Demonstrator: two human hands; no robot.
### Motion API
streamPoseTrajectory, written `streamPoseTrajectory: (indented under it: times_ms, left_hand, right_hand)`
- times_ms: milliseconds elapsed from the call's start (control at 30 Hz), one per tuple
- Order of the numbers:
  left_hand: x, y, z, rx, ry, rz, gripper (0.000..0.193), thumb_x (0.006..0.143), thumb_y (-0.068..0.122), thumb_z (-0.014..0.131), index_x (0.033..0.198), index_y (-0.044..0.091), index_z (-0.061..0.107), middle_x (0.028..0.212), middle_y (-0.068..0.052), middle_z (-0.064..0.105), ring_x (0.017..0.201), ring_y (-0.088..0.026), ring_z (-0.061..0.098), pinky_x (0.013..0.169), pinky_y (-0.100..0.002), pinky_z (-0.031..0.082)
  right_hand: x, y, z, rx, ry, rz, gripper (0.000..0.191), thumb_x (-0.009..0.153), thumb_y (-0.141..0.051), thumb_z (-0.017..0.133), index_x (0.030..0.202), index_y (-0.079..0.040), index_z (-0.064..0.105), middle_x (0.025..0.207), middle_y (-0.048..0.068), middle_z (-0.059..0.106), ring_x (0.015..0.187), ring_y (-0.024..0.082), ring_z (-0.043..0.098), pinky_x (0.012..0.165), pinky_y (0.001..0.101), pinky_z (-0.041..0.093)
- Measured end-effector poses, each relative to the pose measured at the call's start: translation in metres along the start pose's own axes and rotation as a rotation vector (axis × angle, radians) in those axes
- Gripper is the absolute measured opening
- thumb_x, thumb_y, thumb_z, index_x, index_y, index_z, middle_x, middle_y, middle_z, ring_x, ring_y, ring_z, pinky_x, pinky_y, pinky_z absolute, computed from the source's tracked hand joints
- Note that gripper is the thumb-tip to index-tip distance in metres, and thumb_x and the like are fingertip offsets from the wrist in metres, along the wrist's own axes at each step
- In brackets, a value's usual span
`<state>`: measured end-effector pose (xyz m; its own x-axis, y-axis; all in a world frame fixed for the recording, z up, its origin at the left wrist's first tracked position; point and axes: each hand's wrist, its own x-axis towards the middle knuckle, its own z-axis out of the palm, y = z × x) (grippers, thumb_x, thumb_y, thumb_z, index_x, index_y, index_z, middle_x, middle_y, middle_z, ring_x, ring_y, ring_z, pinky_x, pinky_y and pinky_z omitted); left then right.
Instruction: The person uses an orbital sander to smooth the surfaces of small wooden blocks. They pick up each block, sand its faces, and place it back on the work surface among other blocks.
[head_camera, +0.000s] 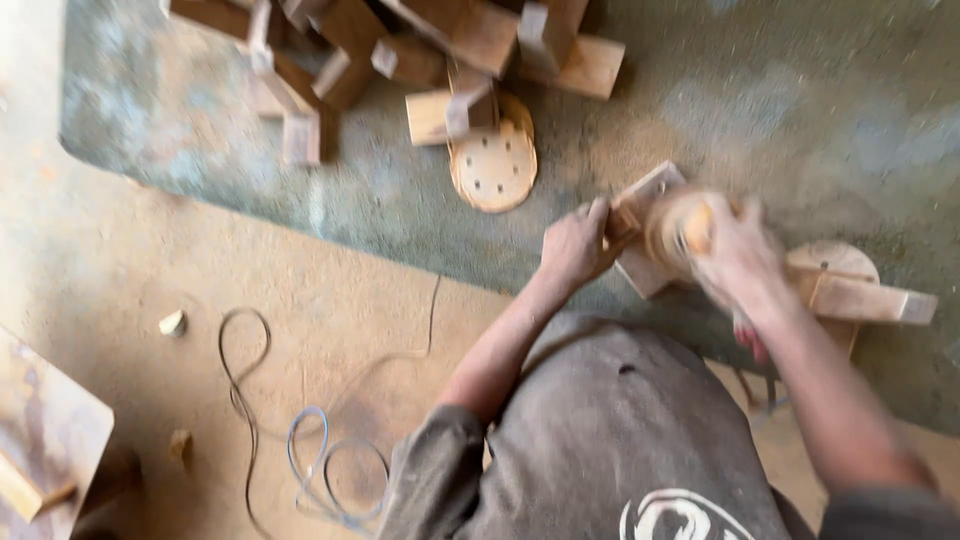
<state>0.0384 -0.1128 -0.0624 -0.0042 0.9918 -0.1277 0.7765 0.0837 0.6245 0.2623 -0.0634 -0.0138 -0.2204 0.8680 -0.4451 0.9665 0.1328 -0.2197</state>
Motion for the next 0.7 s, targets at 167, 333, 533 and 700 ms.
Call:
streamPoseTrajectory:
  times_ms: [167,333,533,700]
  left_hand:
    - [-0.01,-0.006,0.004,-0.062,0.122,0.062,0.049,0.086,0.052,0.076,0.105,0.009,0.06,0.093,-0.013,0.071,0.084,-0.033,0.072,0.071,-0.047,0.057]
    - [0.007,-0.024,0.012,-0.05,0.051,-0.175,0.048,0.086,0.044,0.073,0.114,0.007,0.06,0.096,-0.013,0.076,0.089,-0.034,0.074,0.079,-0.047,0.058]
    - [0.028,-0.034,-0.021,-0.218,0.329,-0.216,0.085,0.091,0.048,0.075,0.146,-0.007,0.043,0.138,-0.031,0.058,0.127,-0.04,0.058,0.104,-0.048,0.046]
    - [-0.004,0.002,-0.033,-0.106,0.102,0.032,0.089,0.084,0.049,0.077,0.146,-0.005,0.044,0.132,-0.026,0.061,0.123,-0.037,0.061,0.104,-0.048,0.048]
  right_hand:
    - [-0.071,0.029,0.011,0.383,0.273,0.247,0.09,0.072,-0.032,0.094,0.149,-0.014,0.051,0.137,0.023,0.06,0.125,0.042,0.06,0.099,0.0534,0.051]
    - [-0.126,0.059,0.031,0.529,0.553,0.243,0.094,0.072,-0.029,0.097,0.151,-0.006,0.052,0.139,0.023,0.061,0.125,0.037,0.062,0.105,0.0484,0.051]
    - [-0.155,0.082,0.04,0.47,0.628,0.297,0.085,0.076,-0.028,0.099,0.141,0.0,0.053,0.137,0.022,0.06,0.127,0.036,0.062,0.11,0.0483,0.052]
    - [-0.148,0.081,0.041,0.465,0.59,0.287,0.087,0.076,-0.03,0.097,0.145,-0.004,0.052,0.14,0.023,0.058,0.129,0.038,0.06,0.109,0.0489,0.05]
